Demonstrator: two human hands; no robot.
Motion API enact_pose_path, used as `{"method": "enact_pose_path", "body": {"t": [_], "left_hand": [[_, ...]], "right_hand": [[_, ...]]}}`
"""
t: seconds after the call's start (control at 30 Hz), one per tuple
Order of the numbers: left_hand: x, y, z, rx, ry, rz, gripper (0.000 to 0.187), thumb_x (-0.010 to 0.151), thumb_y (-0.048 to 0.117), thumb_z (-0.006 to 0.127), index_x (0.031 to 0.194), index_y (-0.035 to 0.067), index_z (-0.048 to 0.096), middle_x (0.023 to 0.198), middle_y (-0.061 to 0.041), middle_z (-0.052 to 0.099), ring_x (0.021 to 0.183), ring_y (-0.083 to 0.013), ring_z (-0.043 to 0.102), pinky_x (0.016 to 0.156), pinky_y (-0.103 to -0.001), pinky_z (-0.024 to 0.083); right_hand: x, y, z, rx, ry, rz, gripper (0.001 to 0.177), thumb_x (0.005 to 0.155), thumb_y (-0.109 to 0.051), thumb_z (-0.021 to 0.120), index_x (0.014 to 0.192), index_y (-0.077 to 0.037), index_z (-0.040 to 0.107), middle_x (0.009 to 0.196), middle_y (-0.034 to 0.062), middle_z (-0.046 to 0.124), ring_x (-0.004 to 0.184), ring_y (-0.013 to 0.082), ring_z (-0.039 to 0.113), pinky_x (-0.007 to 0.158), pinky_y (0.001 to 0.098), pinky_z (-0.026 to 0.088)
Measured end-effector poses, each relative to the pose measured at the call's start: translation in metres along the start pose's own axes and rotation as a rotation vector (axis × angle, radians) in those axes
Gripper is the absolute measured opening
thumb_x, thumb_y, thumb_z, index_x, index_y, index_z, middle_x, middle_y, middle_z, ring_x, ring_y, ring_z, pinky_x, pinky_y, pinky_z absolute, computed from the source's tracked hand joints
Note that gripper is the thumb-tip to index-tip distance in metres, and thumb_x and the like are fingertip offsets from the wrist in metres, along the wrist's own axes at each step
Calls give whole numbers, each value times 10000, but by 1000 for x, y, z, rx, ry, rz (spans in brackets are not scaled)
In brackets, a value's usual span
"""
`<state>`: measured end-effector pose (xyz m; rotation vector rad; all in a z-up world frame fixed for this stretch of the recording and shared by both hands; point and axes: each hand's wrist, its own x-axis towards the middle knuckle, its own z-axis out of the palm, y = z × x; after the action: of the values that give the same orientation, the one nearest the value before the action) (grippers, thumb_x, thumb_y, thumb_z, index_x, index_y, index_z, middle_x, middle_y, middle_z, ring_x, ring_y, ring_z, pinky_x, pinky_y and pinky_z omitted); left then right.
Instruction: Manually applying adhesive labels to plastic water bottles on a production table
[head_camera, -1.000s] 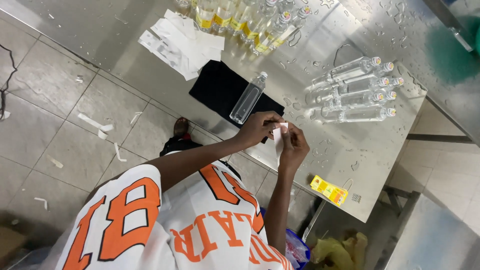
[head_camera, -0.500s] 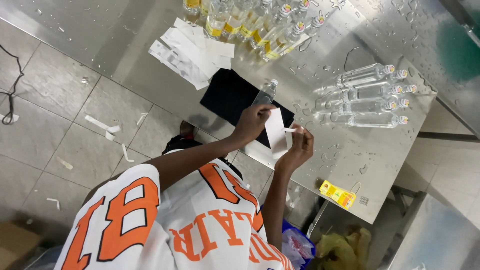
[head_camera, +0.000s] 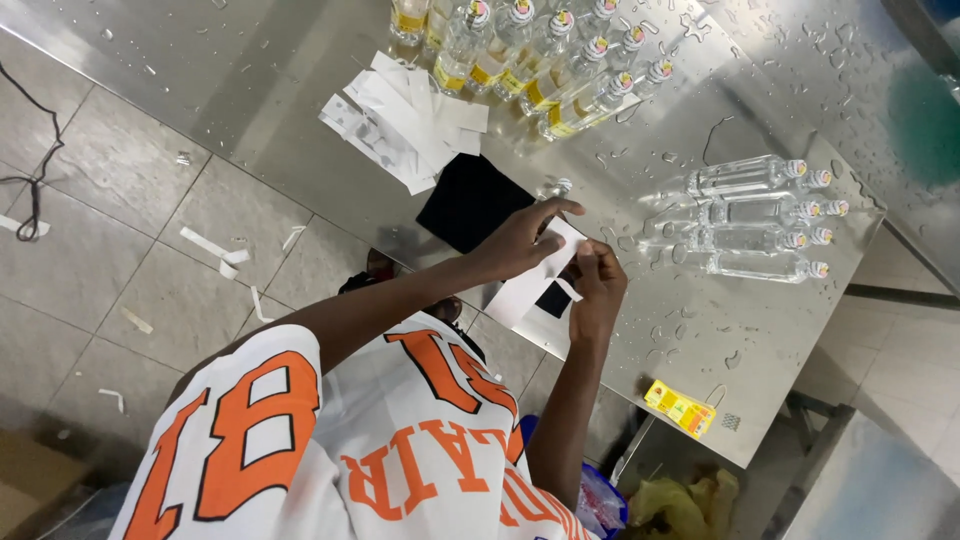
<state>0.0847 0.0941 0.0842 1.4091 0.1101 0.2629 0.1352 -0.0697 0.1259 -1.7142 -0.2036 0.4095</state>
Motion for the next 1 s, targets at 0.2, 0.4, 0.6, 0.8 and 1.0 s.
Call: {"method": "enact_pose_path", "body": {"t": [0.2,0.4,0.6,0.8,1.0], "left_hand": [[0,-16,7,157,56,42,534,1052,99,633,1567,202,536,1340,-165,592,1234,-380,661,949,-495,628],[-26,-10,50,-40,196,-239,396,1136,397,562,1382,90,603,1269,-175,717,1218,-361,713,1001,-538,581],[-31,34,75,-446,169,-198,489,1106,367,677,1483,64,608,1435,-211,687,1398,-337,647,1200,-500,502],[-27,27,64,-221,179,-76,351,1152,240,595,1393,-1,681,1274,-251,756,1183,-346,763,1000,-451,640],[-9,-8,46,-134,260,-98,322,1176,242,554,1337,19,722,1144,-254,782,1030,-350,805,894,-455,669]], "right_hand": [[5,36,-11,146,73,2,197,1115,-261,693,1137,-69,735,916,56,679,859,149,684,822,356,587],[-19,4,7,74,429,-158,208,1122,-226,687,1203,-36,704,1024,80,649,969,162,623,905,396,595],[-29,-1,6,-85,413,-319,49,1109,-71,671,1136,-38,694,1090,103,705,1112,170,651,1079,422,513],[-30,-21,6,-26,231,-321,111,1104,-153,713,1094,-46,741,1009,56,687,1029,114,604,1002,402,540],[-19,2,6,86,147,-255,140,1114,-158,688,1120,-21,718,986,79,658,920,136,623,873,344,577]]}}
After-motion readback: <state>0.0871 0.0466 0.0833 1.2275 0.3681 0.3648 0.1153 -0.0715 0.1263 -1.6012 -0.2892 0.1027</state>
